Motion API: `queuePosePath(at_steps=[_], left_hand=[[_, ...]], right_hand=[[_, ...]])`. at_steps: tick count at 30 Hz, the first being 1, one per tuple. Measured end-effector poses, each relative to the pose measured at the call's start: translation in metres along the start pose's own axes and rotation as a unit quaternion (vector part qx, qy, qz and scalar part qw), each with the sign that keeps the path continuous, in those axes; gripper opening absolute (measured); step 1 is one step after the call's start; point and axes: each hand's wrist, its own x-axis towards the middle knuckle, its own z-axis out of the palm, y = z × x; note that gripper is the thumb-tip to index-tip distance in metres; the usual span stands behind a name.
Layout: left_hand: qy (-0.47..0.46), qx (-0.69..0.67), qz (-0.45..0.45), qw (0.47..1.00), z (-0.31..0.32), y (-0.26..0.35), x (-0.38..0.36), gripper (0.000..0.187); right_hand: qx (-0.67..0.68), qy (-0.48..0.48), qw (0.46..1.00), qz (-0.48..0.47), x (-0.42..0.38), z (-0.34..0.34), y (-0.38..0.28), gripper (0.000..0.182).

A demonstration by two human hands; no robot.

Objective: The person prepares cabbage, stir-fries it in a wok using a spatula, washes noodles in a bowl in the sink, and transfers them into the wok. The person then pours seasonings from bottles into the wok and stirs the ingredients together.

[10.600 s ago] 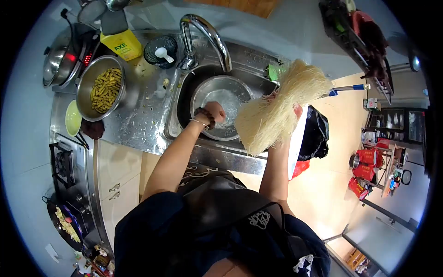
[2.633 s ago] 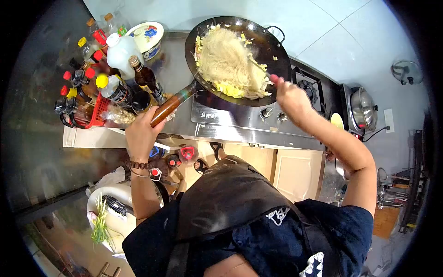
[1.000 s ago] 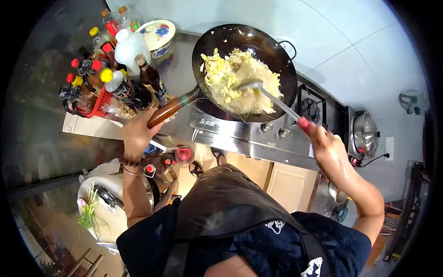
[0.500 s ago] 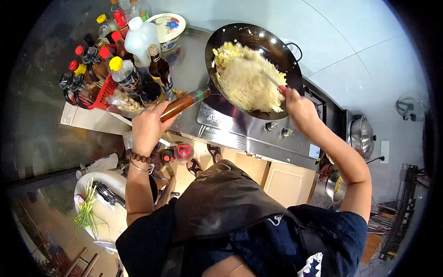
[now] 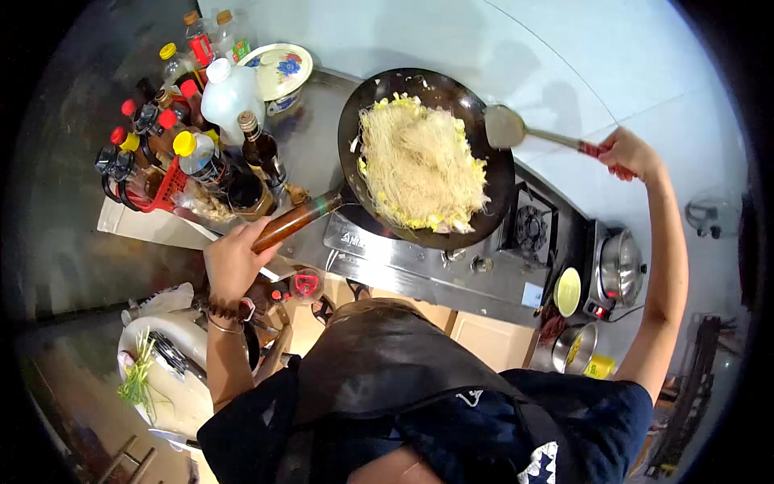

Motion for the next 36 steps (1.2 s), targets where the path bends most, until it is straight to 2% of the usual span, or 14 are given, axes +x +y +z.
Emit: queuePosePath(at_steps=[3, 8, 12, 14, 16, 17, 22, 25, 26, 27, 28, 31, 33, 36], left_hand=[[-0.002, -0.012, -0.002, 1.0, 0.001, 0.001, -0.001, 0.038], [-0.034, 0.059, -0.031, 0.997, 0.0, 0.004, 0.002, 0.04], [-0.048, 0.042, -0.004, 0.998, -0.003, 0.005, 0.004, 0.04], [-0.041, 0.051, -0.017, 0.998, -0.002, 0.008, 0.006, 0.04], [-0.034, 0.048, 0.0, 0.998, 0.0, 0.005, 0.005, 0.038], [-0.026, 0.047, 0.003, 0.999, 0.001, 0.006, 0.005, 0.039], [-0.012, 0.04, 0.015, 0.999, 0.003, 0.0, 0.003, 0.034], [-0.033, 0.041, -0.012, 0.999, 0.004, 0.0, -0.002, 0.034], [0.02, -0.002, 0.052, 0.998, 0.014, -0.01, -0.004, 0.037], [-0.078, 0.078, -0.034, 0.993, -0.014, 0.014, -0.007, 0.037], [-0.026, 0.041, 0.03, 0.998, 0.009, -0.005, -0.012, 0.035], [-0.044, 0.018, -0.017, 0.999, 0.005, 0.013, -0.017, 0.029], [-0.028, 0.007, -0.023, 0.999, 0.004, 0.017, -0.019, 0.026], [-0.034, -0.005, -0.016, 0.999, 0.007, 0.016, -0.016, 0.024]], right_hand=[[0.028, -0.077, 0.992, 0.092, 0.056, 0.019, 0.022, 0.015], [0.325, -0.276, 0.904, -0.035, 0.163, 0.108, 0.039, 0.025], [0.327, -0.195, 0.903, -0.197, 0.139, 0.143, 0.02, 0.034], [0.19, -0.138, 0.95, -0.204, 0.098, 0.127, 0.015, 0.037], [0.012, 0.066, 0.906, -0.419, 0.045, 0.114, 0.015, 0.037], [-0.048, 0.068, 0.935, -0.345, 0.006, 0.103, 0.003, 0.038], [-0.271, 0.191, 0.879, -0.341, -0.108, 0.132, 0.017, 0.048], [-0.324, 0.156, 0.875, -0.324, -0.152, 0.157, 0.011, 0.038], [-0.152, 0.135, 0.967, -0.155, -0.166, 0.157, -0.006, 0.039], [0.001, 0.105, 0.991, -0.085, -0.17, 0.167, -0.012, 0.046], [0.154, 0.098, 0.983, -0.011, -0.172, 0.177, -0.017, 0.056], [0.143, -0.017, 0.989, -0.023, -0.174, 0.174, -0.003, 0.044], [0.133, 0.032, 0.972, -0.189, -0.149, 0.195, 0.019, 0.044], [-0.201, 0.088, 0.936, -0.273, -0.106, 0.201, -0.013, 0.038]])
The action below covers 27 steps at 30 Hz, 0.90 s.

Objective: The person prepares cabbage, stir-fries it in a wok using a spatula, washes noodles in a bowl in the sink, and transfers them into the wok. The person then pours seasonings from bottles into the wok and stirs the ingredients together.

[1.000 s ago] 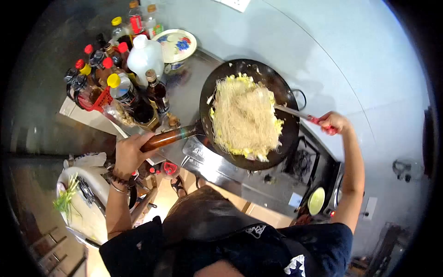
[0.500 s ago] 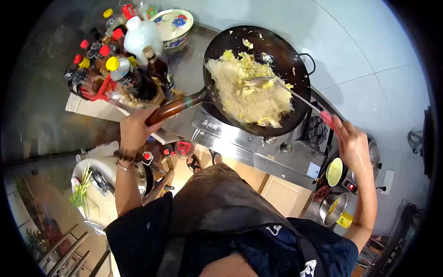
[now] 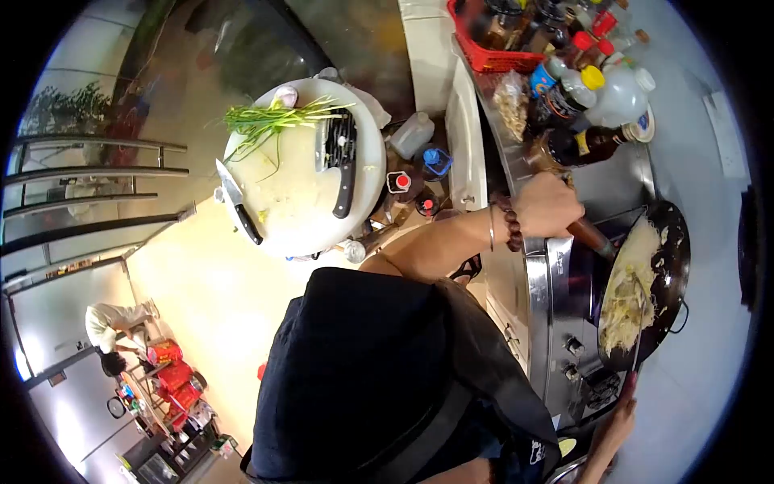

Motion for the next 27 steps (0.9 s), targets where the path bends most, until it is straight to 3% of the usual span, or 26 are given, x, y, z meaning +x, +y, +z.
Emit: queuePosePath(at_steps=[3, 4, 9, 12, 16, 18, 19, 20, 21, 22, 23, 26, 27], left_hand=[[0.029, 0.007, 0.012, 0.999, 0.009, -0.005, -0.001, 0.025], [0.046, 0.0, 0.022, 0.999, 0.009, -0.007, -0.003, 0.024], [0.024, -0.005, -0.027, 0.999, 0.016, -0.002, 0.0, 0.019], [0.085, 0.017, -0.009, 0.996, 0.028, -0.001, 0.001, 0.015], [0.064, 0.028, -0.053, 0.996, 0.031, 0.004, -0.001, 0.018], [0.102, 0.026, -0.024, 0.994, 0.017, 0.004, -0.013, 0.029], [0.153, 0.019, -0.02, 0.988, 0.009, 0.005, -0.029, 0.038], [0.263, -0.01, -0.038, 0.964, 0.008, -0.001, -0.048, 0.036], [0.365, 0.082, -0.098, 0.922, 0.005, -0.013, -0.077, 0.036], [0.387, 0.104, -0.201, 0.894, 0.0, -0.03, -0.122, 0.037], [0.36, 0.106, -0.334, 0.864, 0.007, -0.06, -0.179, 0.03], [0.366, 0.279, -0.548, 0.699, -0.022, -0.093, -0.314, 0.049], [0.373, 0.282, -0.59, 0.658, -0.012, -0.104, -0.35, 0.056]], right_hand=[[-0.055, 0.009, 0.998, -0.02, 0.041, -0.001, 0.004, 0.045], [-0.015, 0.066, 0.992, -0.11, 0.038, -0.015, 0.0, 0.051], [-0.134, 0.02, 0.991, -0.001, -0.01, -0.051, -0.001, 0.055], [-0.158, 0.003, 0.987, 0.006, -0.008, -0.042, -0.014, 0.059], [-0.153, 0.005, 0.988, -0.004, 0.031, -0.021, -0.029, 0.065], [-0.162, -0.011, 0.987, 0.004, 0.039, -0.033, -0.029, 0.066], [-0.168, -0.031, 0.985, 0.024, 0.043, -0.043, -0.029, 0.066], [-0.172, -0.027, 0.984, 0.022, 0.037, -0.055, -0.031, 0.066], [-0.217, -0.027, 0.976, -0.008, 0.027, -0.067, -0.037, 0.06], [-0.26, -0.028, 0.964, -0.04, 0.023, -0.072, -0.039, 0.057], [-0.252, -0.008, 0.968, -0.021, 0.022, -0.056, -0.01, 0.055], [-0.226, 0.003, 0.974, -0.014, 0.02, -0.044, -0.003, 0.055], [-0.221, 0.007, 0.975, -0.019, 0.021, -0.042, -0.006, 0.055]])
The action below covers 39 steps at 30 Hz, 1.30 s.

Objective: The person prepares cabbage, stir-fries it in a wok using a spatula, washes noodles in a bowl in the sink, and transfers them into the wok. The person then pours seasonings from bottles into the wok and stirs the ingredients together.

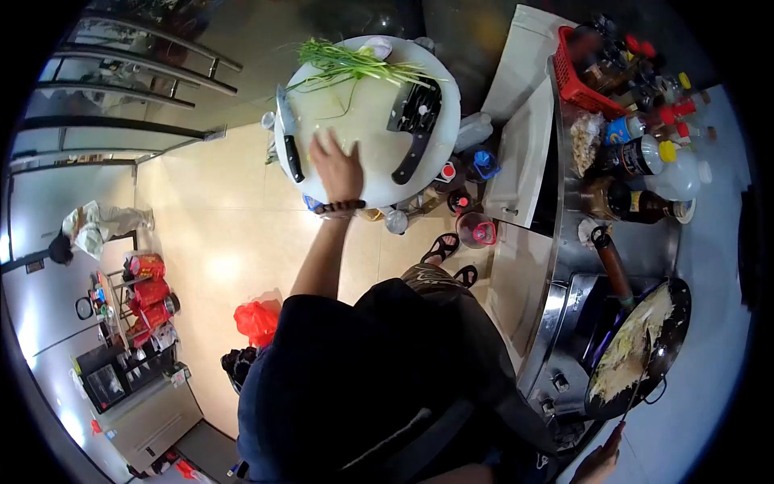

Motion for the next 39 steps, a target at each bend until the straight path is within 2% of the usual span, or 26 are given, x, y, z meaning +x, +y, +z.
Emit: queuePosePath(at_steps=[1, 4, 5, 8, 9, 10, 11, 13, 14, 17, 19, 21, 22, 25, 26, 27, 28, 29, 30, 31, 33, 34, 35, 36, 37, 39], left_hand=[[0.011, 0.024, -0.053, 0.998, 0.014, -0.029, -0.003, 0.063], [-0.02, -0.05, -0.167, 0.985, 0.061, -0.07, 0.0, 0.075], [-0.005, 0.003, -0.127, 0.992, 0.082, -0.083, 0.002, 0.076], [-0.006, -0.001, -0.134, 0.991, 0.082, -0.066, 0.02, 0.064], [-0.054, -0.007, -0.055, 0.997, 0.082, -0.064, 0.022, 0.055], [-0.102, -0.014, 0.028, 0.994, 0.083, -0.062, 0.023, 0.046], [-0.104, -0.02, 0.031, 0.994, 0.08, -0.062, 0.014, 0.046], [-0.069, -0.115, 0.142, 0.981, 0.063, -0.064, -0.016, 0.033], [-0.073, -0.111, 0.127, 0.983, 0.05, -0.063, -0.026, 0.031], [-0.06, -0.103, 0.088, 0.989, 0.038, -0.057, -0.031, 0.024], [-0.053, -0.124, 0.116, 0.984, 0.034, -0.029, -0.008, 0.019], [-0.029, -0.165, 0.185, 0.968, 0.045, 0.007, 0.021, 0.016], [-0.028, -0.211, 0.195, 0.957, 0.059, 0.023, 0.034, 0.013], [-0.088, -0.178, 0.218, 0.956, 0.072, 0.07, 0.059, 0.015], [-0.117, -0.215, 0.193, 0.95, 0.057, 0.108, 0.059, 0.013], [-0.106, -0.274, 0.241, 0.925, 0.034, 0.143, 0.057, 0.012], [-0.109, -0.361, 0.255, 0.89, 0.013, 0.181, 0.05, 0.012], [-0.146, -0.441, 0.271, 0.843, -0.017, 0.222, 0.036, 0.012], [-0.178, -0.481, 0.313, 0.8, -0.045, 0.26, 0.018, 0.012], [-0.234, -0.548, 0.309, 0.741, -0.055, 0.289, -0.005, 0.013], [-0.249, -0.569, 0.446, 0.645, -0.076, 0.354, -0.047, 0.014], [-0.272, -0.595, 0.479, 0.586, -0.075, 0.385, -0.071, 0.013], [-0.321, -0.585, 0.511, 0.542, -0.082, 0.41, -0.094, 0.015], [-0.351, -0.545, 0.563, 0.513, -0.075, 0.434, -0.117, 0.022], [-0.376, -0.499, 0.615, 0.481, -0.062, 0.453, -0.143, 0.029], [-0.4, -0.464, 0.643, 0.46, -0.046, 0.477, -0.185, 0.047]], right_hand=[[0.008, 0.008, 1.0, -0.004, 0.002, 0.002, -0.004, 0.055], [0.022, 0.032, 0.999, -0.023, 0.006, 0.007, -0.008, 0.055], [0.021, 0.049, 0.998, -0.034, 0.006, 0.008, -0.005, 0.055], [0.014, 0.096, 0.991, -0.087, 0.003, 0.004, 0.003, 0.056], [0.0, 0.107, 0.989, -0.098, -0.001, 0.001, 0.004, 0.056], [0.005, 0.013, 1.0, -0.012, -0.007, -0.021, -0.015, 0.056], [0.003, 0.013, 1.0, -0.004, -0.01, -0.019, -0.011, 0.056], [0.108, 0.079, 0.99, -0.048, -0.013, -0.002, 0.001, 0.058], [0.195, -0.028, 0.98, 0.036, -0.008, 0.016, 0.017, 0.061], [0.141, -0.034, 0.988, 0.046, -0.02, 0.007, 0.011, 0.062], [0.085, -0.037, 0.995, 0.047, -0.025, -0.006, 0.001, 0.064], [0.027, -0.045, 0.997, 0.05, -0.035, -0.01, -0.003, 0.065], [0.213, 0.089, 0.971, -0.054, -0.038, 0.003, 0.003, 0.064], [0.182, 0.044, 0.979, 0.082, -0.042, -0.013, -0.007, 0.06], [0.154, 0.033, 0.98, 0.125, -0.051, -0.021, -0.007, 0.056], [0.126, 0.019, 0.978, 0.166, -0.061, -0.029, -0.006, 0.052], [0.106, 0.069, 0.978, 0.163, -0.068, -0.027, -0.008, 0.049], [0.156, 0.076, 0.975, 0.136, -0.077, -0.051, -0.02, 0.047], [0.146, 0.052, 0.981, 0.118, -0.074, -0.051, -0.025, 0.047], [0.137, 0.029, 0.985, 0.099, -0.072, -0.051, -0.03, 0.048], [0.124, 0.025, 0.989, 0.072, -0.048, -0.035, -0.043, 0.049], [0.131, 0.075, 0.987, 0.058, -0.033, -0.016, -0.044, 0.045], [0.103, 0.082, 0.989, 0.073, -0.019, 0.002, -0.048, 0.04], [0.12, 0.124, 0.983, 0.063, -0.009, 0.013, -0.048, 0.037], [0.113, 0.101, 0.986, 0.07, -0.002, 0.018, -0.039, 0.037], [0.096, 0.092, 0.983, 0.125, -0.009, -0.004, -0.001, 0.03]])
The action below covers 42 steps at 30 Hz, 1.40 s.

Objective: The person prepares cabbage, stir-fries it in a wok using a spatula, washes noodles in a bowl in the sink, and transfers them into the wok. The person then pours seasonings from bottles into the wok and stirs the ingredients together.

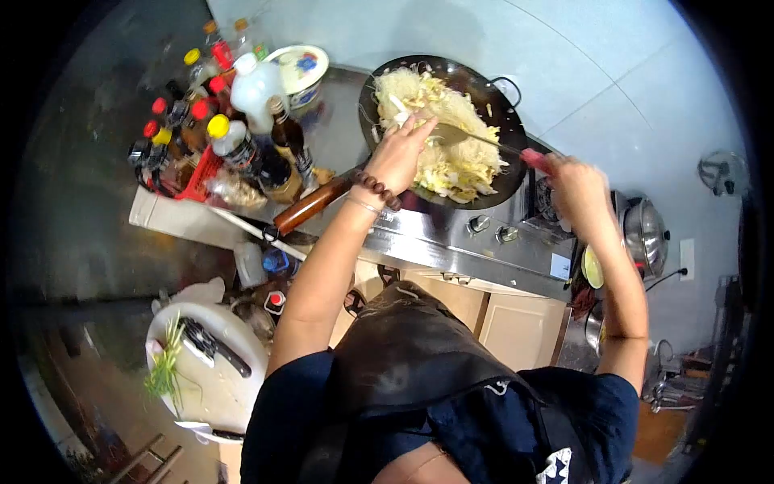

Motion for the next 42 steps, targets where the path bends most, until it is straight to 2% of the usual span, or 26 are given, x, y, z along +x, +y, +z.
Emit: queuePosePath(at_steps=[1, 2, 4, 5, 6, 7, 9, 10, 11, 12, 14, 16, 18, 19, 20, 22, 24, 26, 28, 33, 34, 35, 37, 38, 40, 42], left_hand=[[-0.064, 0.032, -0.023, 0.997, 0.005, 0.0, 0.009, 0.056], [-0.006, 0.083, 0.012, 0.996, 0.023, -0.01, 0.016, 0.057], [-0.125, 0.047, -0.148, 0.98, -0.004, 0.022, 0.036, 0.055], [0.029, 0.043, -0.075, 0.996, 0.024, -0.004, 0.034, 0.05], [0.02, 0.081, -0.121, 0.989, 0.014, 0.012, 0.038, 0.037], [0.015, 0.097, -0.123, 0.988, 0.015, 0.012, 0.04, 0.034], [0.028, 0.068, -0.14, 0.987, 0.019, 0.007, 0.039, 0.032], [0.034, 0.08, -0.126, 0.988, 0.01, 0.014, 0.036, 0.026], [0.12, 0.075, -0.041, 0.989, 0.014, 0.005, 0.032, 0.022], [0.202, 0.07, 0.043, 0.976, 0.017, -0.005, 0.023, 0.018], [0.188, 0.005, -0.045, 0.981, -0.015, 0.014, -0.009, 0.019], [0.215, -0.038, -0.143, 0.965, -0.035, 0.018, -0.039, 0.015], [0.197, 0.052, -0.228, 0.952, -0.058, 0.021, -0.059, 0.008], [0.201, 0.069, -0.231, 0.949, -0.07, 0.027, -0.063, 0.008], [0.205, 0.084, -0.234, 0.947, -0.08, 0.031, -0.069, 0.009], [0.185, 0.112, -0.242, 0.946, -0.09, 0.019, -0.086, 0.014], [0.13, 0.249, -0.16, 0.946, -0.098, 0.006, -0.1, 0.023], [0.079, 0.259, -0.165, 0.948, -0.103, -0.005, -0.11, 0.03], [-0.009, 0.255, -0.25, 0.934, -0.106, -0.011, -0.114, 0.034], [-0.114, 0.121, -0.269, 0.949, -0.107, -0.021, -0.111, 0.037], [-0.114, 0.119, -0.268, 0.949, -0.106, -0.021, -0.11, 0.037], [-0.132, 0.157, -0.267, 0.942, -0.105, -0.02, -0.11, 0.035], [-0.151, 0.205, -0.262, 0.931, -0.102, -0.022, -0.108, 0.029], [-0.152, 0.202, -0.261, 0.932, -0.101, -0.023, -0.108, 0.029], [-0.138, 0.201, -0.206, 0.948, -0.105, -0.025, -0.109, 0.028], [-0.123, 0.203, -0.206, 0.949, -0.105, -0.024, -0.109, 0.028]], right_hand=[[-0.001, -0.031, 0.998, 0.051, 0.001, -0.025, 0.015, 0.022], [-0.003, -0.064, 0.993, 0.1, 0.003, -0.045, 0.029, 0.015], [0.023, -0.088, 0.991, 0.094, 0.013, -0.048, 0.071, 0.027], [0.023, -0.088, 0.991, 0.098, 0.025, -0.048, 0.081, 0.027], [0.059, -0.2, 0.965, 0.157, 0.04, -0.048, 0.09, 0.031], [0.093, -0.306, 0.924, 0.21, 0.056, -0.047, 0.098, 0.035], [0.231, -0.359, 0.88, 0.209, 0.08, -0.004, 0.118, 0.038], [0.286, -0.355, 0.859, 0.232, 0.088, 0.016, 0.112, 0.029], [0.439, -0.366, 0.773, 0.276, 0.098, 0.076, 0.128, 0.02], [0.486, -0.357, 0.75, 0.273, 0.101, 0.087, 0.109, 0.011], [0.601, -0.298, 0.712, 0.207, 0.1, 0.121, 0.099, 0.009], [0.609, -0.262, 0.736, 0.135, 0.1, 0.159, 0.102, 0.011], [0.545, -0.191, 0.813, 0.07, 0.082, 0.124, 0.082, 0.018], [0.406, -0.134, 0.904, 0.006, 0.074, 0.111, 0.079, 0.025], [0.38, -0.057, 0.922, -0.044, 0.058, 0.093, 0.073, 0.035], [0.228, 0.011, 0.97, -0.084, 0.027, 0.066, 0.066, 0.043], [0.097, 0.035, 0.985, -0.138, -0.007, 0.044, 0.057, 0.046], [-0.016, 0.036, 0.981, -0.19, -0.038, 0.017, 0.037, 0.05], [-0.04, -0.002, 0.985, -0.17, -0.065, 0.0, 0.02, 0.053], [-0.029, -0.059, 0.989, -0.131, -0.106, -0.012, -0.004, 0.05], [-0.015, -0.056, 0.99, -0.126, -0.107, -0.002, -0.007, 0.049], [-0.078, -0.032, 0.988, -0.128, -0.102, 0.016, -0.015, 0.042], [0.085, -0.012, 0.996, -0.025, -0.07, 0.048, -0.03, 0.027], [-0.069, 0.028, 0.995, -0.062, -0.054, 0.064, -0.034, 0.019], [-0.096, 0.052, 0.99, -0.087, -0.038, 0.077, -0.028, 0.014], [-0.045, 0.02, 0.995, -0.084, -0.055, 0.06, -0.024, 0.015]])
